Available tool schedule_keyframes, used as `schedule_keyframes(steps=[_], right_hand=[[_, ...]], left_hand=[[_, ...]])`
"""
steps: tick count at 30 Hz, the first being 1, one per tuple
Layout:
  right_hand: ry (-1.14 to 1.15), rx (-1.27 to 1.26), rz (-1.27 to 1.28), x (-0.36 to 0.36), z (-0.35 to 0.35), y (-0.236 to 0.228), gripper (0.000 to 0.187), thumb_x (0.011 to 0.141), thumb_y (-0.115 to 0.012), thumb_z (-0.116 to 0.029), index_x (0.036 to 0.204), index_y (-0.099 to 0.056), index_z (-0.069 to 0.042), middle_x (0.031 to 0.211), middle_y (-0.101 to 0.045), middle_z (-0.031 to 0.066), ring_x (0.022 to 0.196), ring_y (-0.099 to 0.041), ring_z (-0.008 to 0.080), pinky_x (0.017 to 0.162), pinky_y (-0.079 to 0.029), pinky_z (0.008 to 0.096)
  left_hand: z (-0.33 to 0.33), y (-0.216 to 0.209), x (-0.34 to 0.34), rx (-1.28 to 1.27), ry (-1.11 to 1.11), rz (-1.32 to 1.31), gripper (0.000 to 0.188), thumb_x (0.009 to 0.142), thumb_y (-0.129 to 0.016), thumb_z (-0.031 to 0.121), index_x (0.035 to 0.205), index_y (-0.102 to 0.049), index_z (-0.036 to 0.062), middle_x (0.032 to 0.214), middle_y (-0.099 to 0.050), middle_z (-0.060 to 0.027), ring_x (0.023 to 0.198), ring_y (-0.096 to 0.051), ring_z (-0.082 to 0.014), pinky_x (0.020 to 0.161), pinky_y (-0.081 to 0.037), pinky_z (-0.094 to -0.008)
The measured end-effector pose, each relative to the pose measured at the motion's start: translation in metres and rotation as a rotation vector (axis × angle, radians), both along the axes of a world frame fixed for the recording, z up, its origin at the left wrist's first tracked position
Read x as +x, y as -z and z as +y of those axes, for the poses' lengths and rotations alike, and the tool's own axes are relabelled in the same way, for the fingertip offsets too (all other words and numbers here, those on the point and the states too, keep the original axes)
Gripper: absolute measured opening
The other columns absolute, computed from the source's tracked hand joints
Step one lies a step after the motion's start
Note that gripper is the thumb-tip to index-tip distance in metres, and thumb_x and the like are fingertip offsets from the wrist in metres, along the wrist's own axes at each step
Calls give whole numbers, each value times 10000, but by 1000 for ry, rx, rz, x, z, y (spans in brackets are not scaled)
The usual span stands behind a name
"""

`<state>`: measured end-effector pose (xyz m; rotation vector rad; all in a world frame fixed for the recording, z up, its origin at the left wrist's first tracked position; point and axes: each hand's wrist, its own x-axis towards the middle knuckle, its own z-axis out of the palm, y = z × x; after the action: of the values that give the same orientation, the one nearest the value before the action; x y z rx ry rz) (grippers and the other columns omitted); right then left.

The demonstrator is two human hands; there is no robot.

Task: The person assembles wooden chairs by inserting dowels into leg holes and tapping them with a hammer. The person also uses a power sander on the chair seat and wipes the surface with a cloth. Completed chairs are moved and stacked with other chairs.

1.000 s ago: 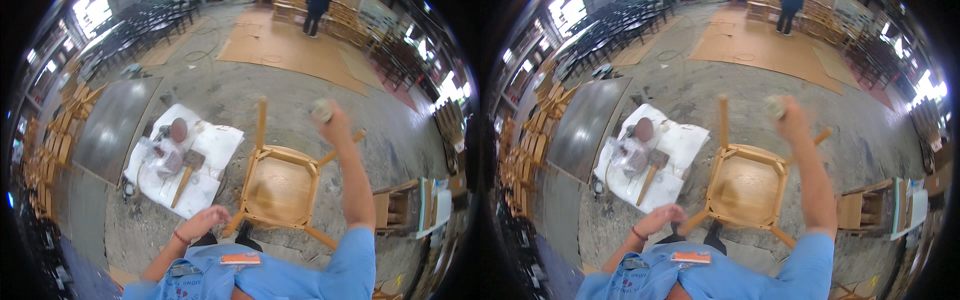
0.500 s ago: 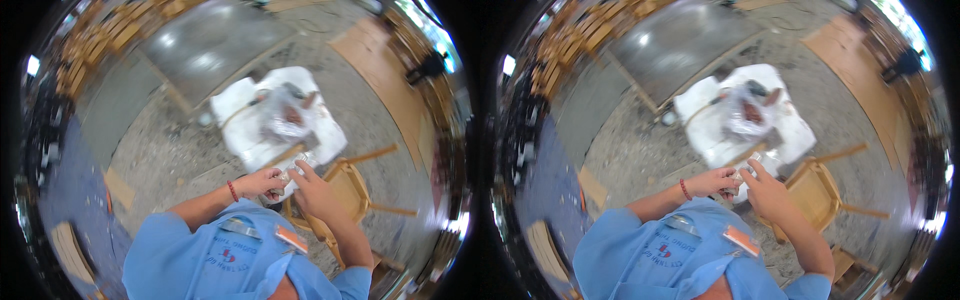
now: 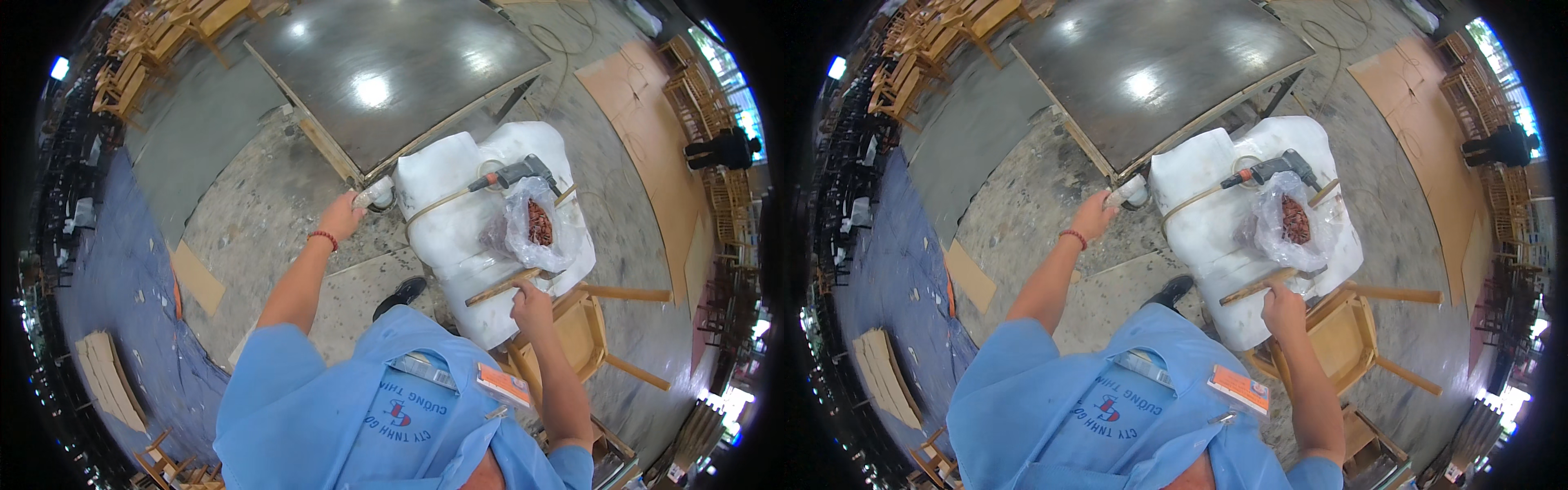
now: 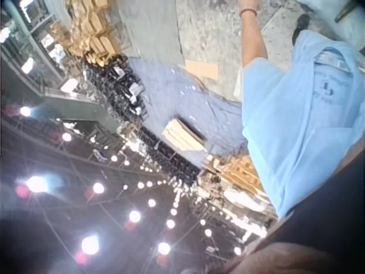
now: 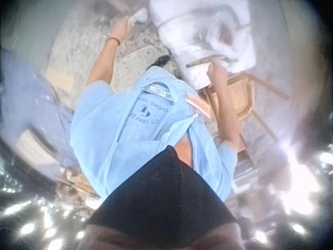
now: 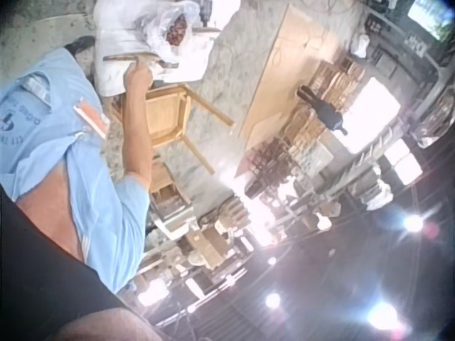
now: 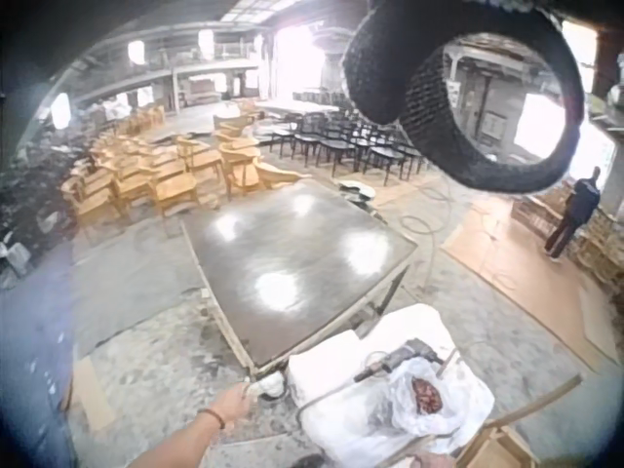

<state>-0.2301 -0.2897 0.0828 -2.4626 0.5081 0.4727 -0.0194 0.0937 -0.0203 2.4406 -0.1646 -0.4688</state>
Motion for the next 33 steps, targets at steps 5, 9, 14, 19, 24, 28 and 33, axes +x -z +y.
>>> schedule_keyframes(steps=[5, 9, 14, 19, 24, 28, 33], right_hand=[[192, 202, 243, -21, -14, 69, 329, 889, -533, -242, 1026, -660, 29, 777, -683, 195, 710, -683, 271, 670, -535, 363], [654, 459, 290, -20, 6, 87, 495, 899, -589, -367, 1106, -579, 82, 828, -665, 152, 697, -666, 208, 573, -543, 337], [798, 355, 122, -1, 27, 95, 529, 839, -672, -364, 1055, -542, 101, 801, -642, 165, 630, -657, 215, 469, -535, 326], [916, 406, 20, 4, 26, 112, 376, 783, -653, -218, 981, -545, 83, 781, -637, 177, 613, -665, 246, 466, -524, 365], [1296, 938, -132, -26, 8, 118, 198, 770, -588, -109, 884, -539, 45, 678, -574, 128, 499, -575, 233, 437, -471, 381], [1213, 960, -237, -43, 12, 88, 95, 786, -564, -70, 833, -526, 4, 621, -522, 93, 455, -506, 187, 397, -421, 344], [1228, 822, -286, -111, 33, 44, 118, 789, -597, -83, 858, -535, -9, 585, -521, 59, 419, -504, 154, 394, -413, 313]], left_hand=[[-15, 13, 30, 23, 4, 105, 412, 856, -655, 240, 1188, -560, 16, 1122, -637, -236, 1080, -592, -396, 915, -462, -445], [-13, 18, 32, 40, -1, 55, 520, 843, -666, 275, 1259, -531, -6, 1139, -634, -246, 1107, -584, -398, 942, -457, -431], [-10, 17, 26, 50, -84, -46, 549, 852, -662, 314, 1270, -538, -20, 1182, -622, -239, 1121, -583, -390, 965, -448, -435], [-44, -5, 13, -33, -276, -371, 418, 893, -635, 277, 1192, -596, -13, 1172, -630, -190, 1082, -603, -362, 957, -455, -430], [-218, -98, -19, -633, 492, -333, 282, 900, -621, 208, 1114, -624, 25, 1114, -651, -151, 1042, -629, -290, 905, -474, -420], [-319, -91, -5, -151, 997, -342, 264, 854, -630, 242, 1025, -659, 44, 1101, -654, -149, 1030, -625, -318, 886, -482, -445], [-364, -65, -28, 249, 1114, -544, 312, 805, -604, 284, 1028, -678, 79, 1051, -667, -181, 1015, -625, -355, 881, -482, -485]])
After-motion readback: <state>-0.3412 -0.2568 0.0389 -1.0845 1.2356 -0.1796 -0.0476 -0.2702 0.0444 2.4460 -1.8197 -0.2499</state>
